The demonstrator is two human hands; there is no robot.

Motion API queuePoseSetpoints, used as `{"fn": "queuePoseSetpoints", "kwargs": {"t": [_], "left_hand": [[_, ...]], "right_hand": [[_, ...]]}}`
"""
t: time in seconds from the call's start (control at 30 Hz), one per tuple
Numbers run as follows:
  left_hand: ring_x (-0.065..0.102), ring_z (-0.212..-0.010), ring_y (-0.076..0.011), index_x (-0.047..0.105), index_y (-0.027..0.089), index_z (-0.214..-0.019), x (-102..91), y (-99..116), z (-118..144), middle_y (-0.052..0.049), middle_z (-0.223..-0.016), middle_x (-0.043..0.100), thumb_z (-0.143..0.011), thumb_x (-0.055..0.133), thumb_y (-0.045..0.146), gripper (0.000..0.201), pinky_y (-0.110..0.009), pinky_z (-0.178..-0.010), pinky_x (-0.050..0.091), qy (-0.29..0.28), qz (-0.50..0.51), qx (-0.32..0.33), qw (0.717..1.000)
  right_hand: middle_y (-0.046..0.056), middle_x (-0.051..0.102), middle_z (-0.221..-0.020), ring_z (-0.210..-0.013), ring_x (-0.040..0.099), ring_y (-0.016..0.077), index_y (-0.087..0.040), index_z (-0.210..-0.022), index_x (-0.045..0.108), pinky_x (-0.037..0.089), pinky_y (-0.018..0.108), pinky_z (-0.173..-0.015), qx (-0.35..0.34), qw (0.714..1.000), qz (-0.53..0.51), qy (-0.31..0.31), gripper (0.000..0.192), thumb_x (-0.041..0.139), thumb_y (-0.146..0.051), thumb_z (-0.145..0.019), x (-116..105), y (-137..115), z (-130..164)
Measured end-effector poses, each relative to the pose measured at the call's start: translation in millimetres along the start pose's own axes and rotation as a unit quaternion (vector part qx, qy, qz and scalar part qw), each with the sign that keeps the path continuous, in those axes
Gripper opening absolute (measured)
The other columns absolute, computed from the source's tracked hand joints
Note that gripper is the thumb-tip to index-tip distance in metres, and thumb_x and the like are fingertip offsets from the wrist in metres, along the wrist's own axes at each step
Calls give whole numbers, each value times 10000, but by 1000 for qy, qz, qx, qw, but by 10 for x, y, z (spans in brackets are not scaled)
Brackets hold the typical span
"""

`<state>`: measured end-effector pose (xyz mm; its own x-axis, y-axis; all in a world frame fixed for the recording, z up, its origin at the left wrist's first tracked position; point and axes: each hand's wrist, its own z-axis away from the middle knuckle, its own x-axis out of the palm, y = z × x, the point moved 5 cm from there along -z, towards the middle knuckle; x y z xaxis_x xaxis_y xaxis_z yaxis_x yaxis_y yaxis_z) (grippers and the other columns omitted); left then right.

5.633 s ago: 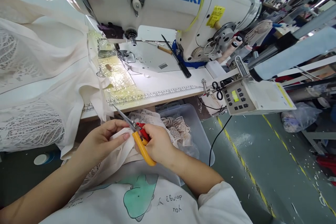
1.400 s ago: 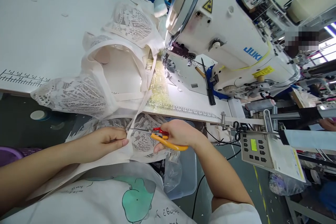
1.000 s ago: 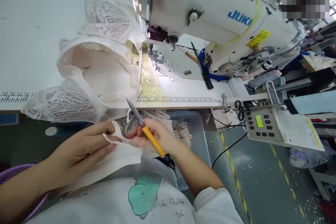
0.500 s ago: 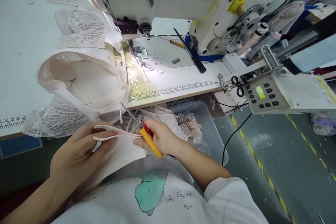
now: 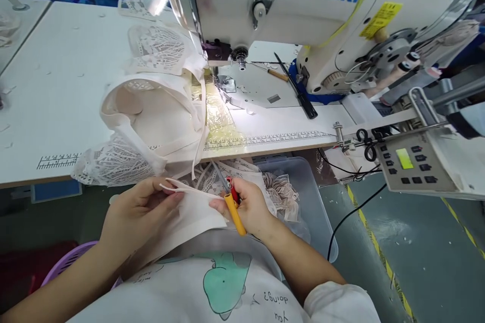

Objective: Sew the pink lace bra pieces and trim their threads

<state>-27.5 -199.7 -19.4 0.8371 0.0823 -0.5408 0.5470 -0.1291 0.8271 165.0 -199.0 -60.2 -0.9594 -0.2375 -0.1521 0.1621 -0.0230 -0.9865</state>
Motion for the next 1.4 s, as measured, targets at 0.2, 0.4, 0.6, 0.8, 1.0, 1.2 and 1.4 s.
{"fn": "queuePoseSetpoints", "kwargs": {"t": [0.2, 0.4, 0.6, 0.8, 1.0, 1.2, 1.4], "left_hand": [[635, -603, -144, 477, 214, -838, 51, -124, 34, 23, -687, 649, -707, 633, 332, 236, -207, -466, 511, -10, 110, -112, 988], [606, -539, -130, 458, 208, -1056, 24, -104, 43, 27, -715, 688, -768, 597, 338, 345, -223, -467, 469, -22, 86, -88, 992], [603, -570, -136, 521, 186, -1020, 61, -87, 23, 26, -667, 639, -749, 627, 323, 321, -239, -510, 517, -80, 226, -145, 960], [630, -669, -153, 588, 224, -867, 22, -37, 27, 8, -752, 660, -722, 665, 269, 170, -229, -542, 513, -58, 184, -117, 974], [664, -747, -178, 551, 230, -998, -41, -79, -29, -16, -852, 673, -796, 607, 301, 221, -256, -581, 532, -54, 87, -33, 994], [587, -1078, -255, 552, 200, -1067, -63, 440, -19, -93, -1068, 652, -816, 573, 161, 255, -427, -997, 439, -55, -154, 303, 939], [599, -704, -188, 590, 183, -777, 314, 489, -135, -37, -745, 643, -909, 401, 250, 240, -317, -651, 486, -205, -152, 309, 916]], "right_hand": [[-26, 462, -601, -525, 381, 109, -199, -648, 412, 318, 236, -482, -22, 1000, -19, 5, 389, 706, -437, -739, 9, 36, 1], [-12, 506, -652, -528, 436, 120, -198, -807, 510, 363, 239, -468, 13, 998, -53, -41, 357, 714, -480, -728, 7, 0, 8], [-9, 476, -614, -535, 437, 132, -200, -709, 469, 377, 262, -503, -10, 996, -69, -54, 293, 599, -431, -835, 21, -12, 13], [86, 634, -919, -843, 575, 210, -209, -718, 427, 461, 330, -729, -55, 997, -52, 35, 261, 567, -403, -823, 30, -91, -37], [57, 622, -776, -669, 563, 172, -211, -674, 430, 452, 294, -604, -62, 990, -96, 85, 242, 594, -365, -762, 59, -97, -73], [40, 620, -754, -564, 462, 134, -214, -691, 445, 406, 282, -550, -67, 993, -8, 98, 179, 587, -313, -740, 50, -109, -34], [19, 562, -704, -612, 498, 148, -208, -700, 470, 443, 294, -603, -46, 997, -3, 69, 286, 650, -427, -741, 57, -97, 16]]}}
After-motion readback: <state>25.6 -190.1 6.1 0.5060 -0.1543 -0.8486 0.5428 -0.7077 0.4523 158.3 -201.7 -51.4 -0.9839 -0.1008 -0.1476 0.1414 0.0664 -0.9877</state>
